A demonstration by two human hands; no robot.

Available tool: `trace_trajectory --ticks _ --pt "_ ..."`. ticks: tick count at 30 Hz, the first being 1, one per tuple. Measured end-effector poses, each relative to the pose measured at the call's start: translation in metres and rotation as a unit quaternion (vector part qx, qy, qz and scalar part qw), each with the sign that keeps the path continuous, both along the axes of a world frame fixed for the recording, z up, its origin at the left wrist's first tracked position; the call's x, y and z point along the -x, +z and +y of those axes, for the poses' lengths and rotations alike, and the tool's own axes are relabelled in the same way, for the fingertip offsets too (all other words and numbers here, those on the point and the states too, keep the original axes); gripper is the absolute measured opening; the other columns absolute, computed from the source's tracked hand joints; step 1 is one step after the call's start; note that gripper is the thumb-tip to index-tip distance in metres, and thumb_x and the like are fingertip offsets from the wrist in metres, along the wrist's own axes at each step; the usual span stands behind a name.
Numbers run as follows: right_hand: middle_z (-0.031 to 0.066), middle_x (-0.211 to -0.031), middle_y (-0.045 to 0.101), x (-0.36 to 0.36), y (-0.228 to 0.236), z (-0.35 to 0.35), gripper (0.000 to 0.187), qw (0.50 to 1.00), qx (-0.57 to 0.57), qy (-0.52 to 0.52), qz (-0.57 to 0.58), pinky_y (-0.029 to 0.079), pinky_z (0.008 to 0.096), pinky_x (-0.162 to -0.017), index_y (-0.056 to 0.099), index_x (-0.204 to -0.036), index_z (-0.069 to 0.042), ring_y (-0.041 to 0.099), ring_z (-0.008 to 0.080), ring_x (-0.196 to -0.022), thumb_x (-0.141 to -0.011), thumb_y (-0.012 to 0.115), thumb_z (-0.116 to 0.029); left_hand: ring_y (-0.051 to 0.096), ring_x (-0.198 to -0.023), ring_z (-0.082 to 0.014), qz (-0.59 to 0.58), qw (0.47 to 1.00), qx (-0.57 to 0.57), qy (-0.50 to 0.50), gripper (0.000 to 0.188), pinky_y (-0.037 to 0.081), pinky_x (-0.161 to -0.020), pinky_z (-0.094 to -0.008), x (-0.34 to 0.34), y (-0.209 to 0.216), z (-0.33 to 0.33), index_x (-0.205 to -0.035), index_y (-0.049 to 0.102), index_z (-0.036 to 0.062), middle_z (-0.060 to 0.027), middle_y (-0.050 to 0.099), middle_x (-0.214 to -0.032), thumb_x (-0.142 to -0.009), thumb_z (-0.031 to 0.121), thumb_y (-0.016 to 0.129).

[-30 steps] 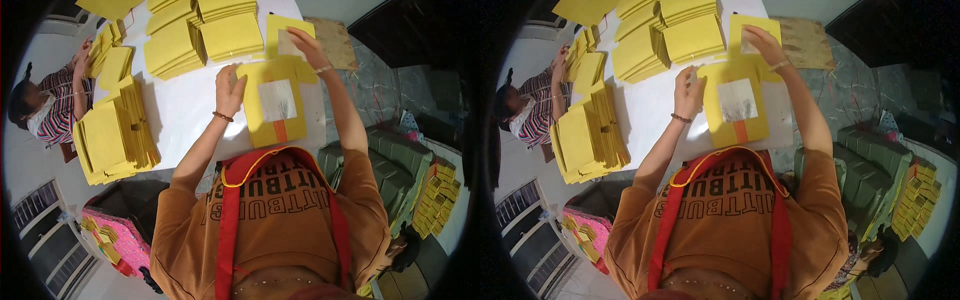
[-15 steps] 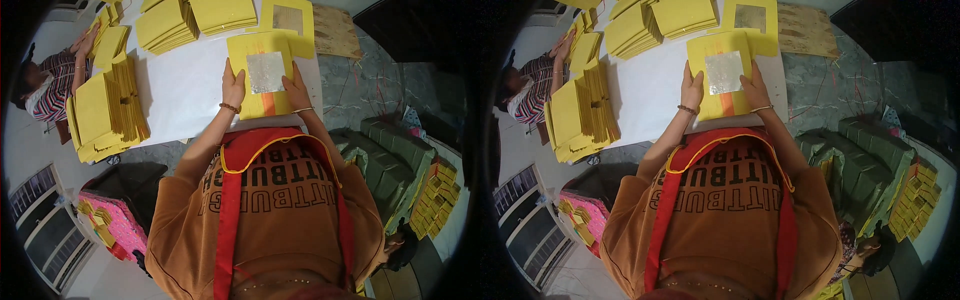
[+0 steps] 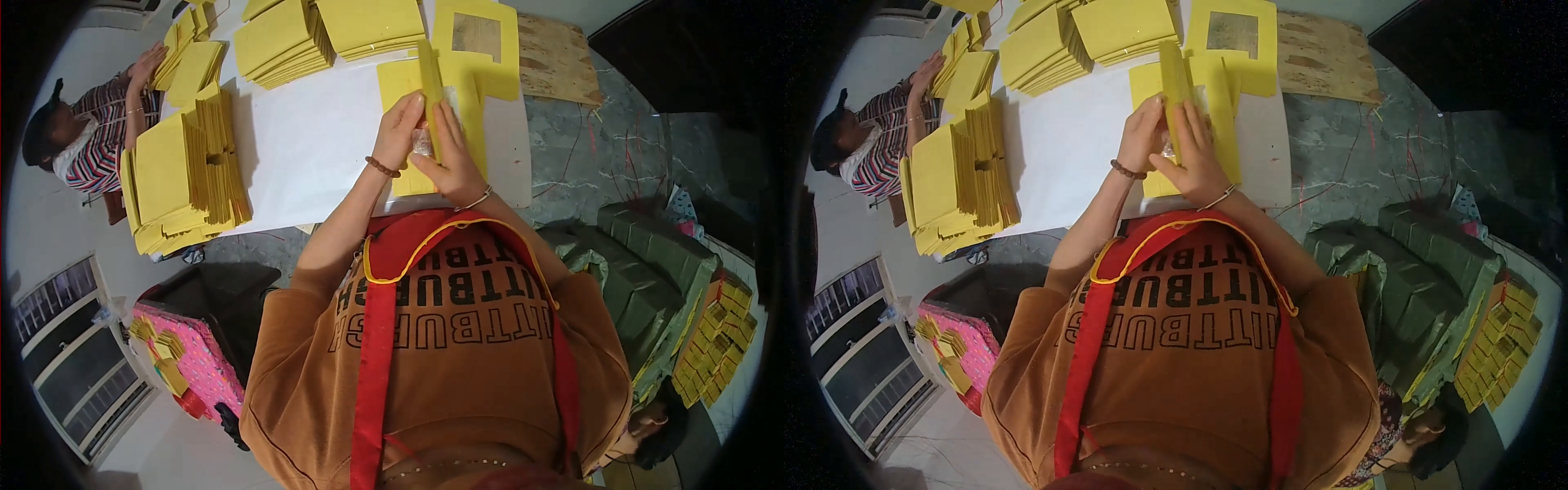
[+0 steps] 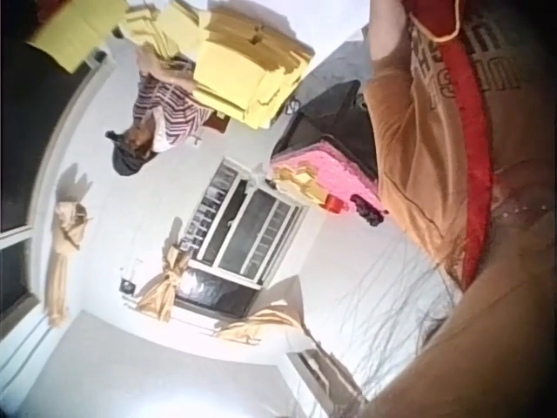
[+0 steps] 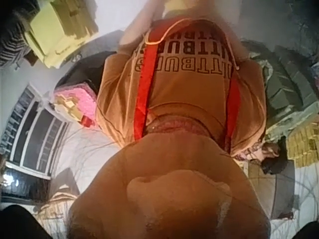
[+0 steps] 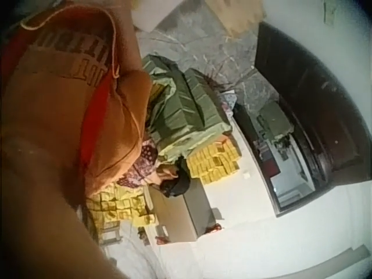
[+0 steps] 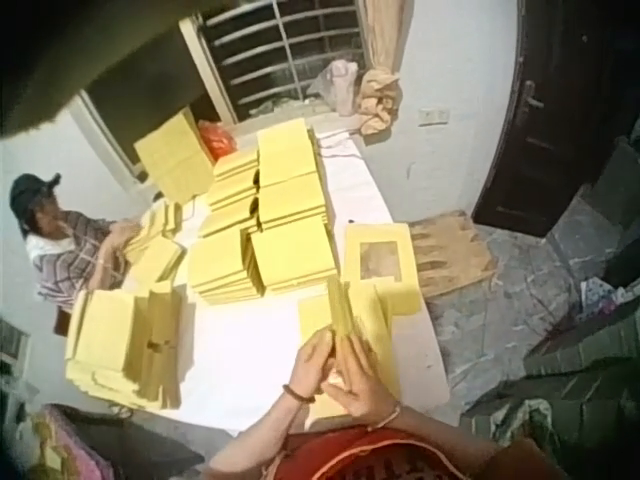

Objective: Folding and stacking yellow sheets of ritual paper.

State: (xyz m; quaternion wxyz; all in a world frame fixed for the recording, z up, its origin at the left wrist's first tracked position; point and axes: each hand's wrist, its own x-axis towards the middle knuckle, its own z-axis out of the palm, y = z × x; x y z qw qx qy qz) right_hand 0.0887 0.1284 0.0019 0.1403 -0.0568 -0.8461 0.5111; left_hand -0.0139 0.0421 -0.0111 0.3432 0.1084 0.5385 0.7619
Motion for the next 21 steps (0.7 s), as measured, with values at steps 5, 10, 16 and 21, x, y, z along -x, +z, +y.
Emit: trace_trajectory --ticks 5,10,16,21 --pt "0.0275 -0.137 0.016 0.005 -0.006 -0.006 0.077 1.0 0.016 0.009 0.022 0.012 0.0422 -0.105 0.015 -0.133 0.007 0.015 0.0386 -0.129 -0.079 0.058 -0.029 0.051 -0.07 -0.0072 0.031 0.998 0.057 -0.012 0.031 0.043 -0.063 -0.02 0.007 -0.006 -0.004 -0.103 0.055 -0.0007 -0.0029 0.058 -0.085 -0.087 0.026 0.054" --pt "0.0235 -0.136 0.021 0.004 -0.015 0.001 0.074 0.984 0.177 0.0 0.024 0.016 0.0384 -0.104 0.016 -0.133 0.005 0.02 0.0323 -0.128 -0.079 0.058 -0.023 0.054 -0.068 -0.0065 -0.056 0.997 -0.019 0.04 0.025 0.045 -0.06 -0.0204 0.0 0.002 0.001 -0.099 0.057 0.0 -0.0027 0.06 -0.084 -0.086 0.021 0.055" --pt "0.0131 -0.132 0.031 0.001 -0.009 0.024 0.063 0.923 0.378 -0.062 0.02 0.023 0.0309 -0.102 0.023 -0.132 0.001 0.03 0.0214 -0.123 -0.08 0.057 -0.01 0.056 -0.069 -0.0065 -0.098 0.994 -0.021 0.054 0.018 0.047 -0.059 -0.0206 0.005 -0.007 -0.006 -0.094 0.057 0.0003 -0.003 0.061 -0.084 -0.086 0.017 0.055" --pt "0.0123 -0.132 0.033 -0.006 -0.002 0.045 0.051 0.984 0.088 -0.156 -0.003 0.025 0.0307 -0.101 0.034 -0.128 0.001 0.03 0.0203 -0.124 -0.083 0.055 -0.009 0.057 -0.065 -0.0078 -0.13 0.989 -0.047 0.058 0.013 0.048 -0.058 -0.0216 0.004 -0.005 -0.009 -0.087 0.057 0.0013 -0.0029 0.061 -0.078 -0.085 0.014 0.057"
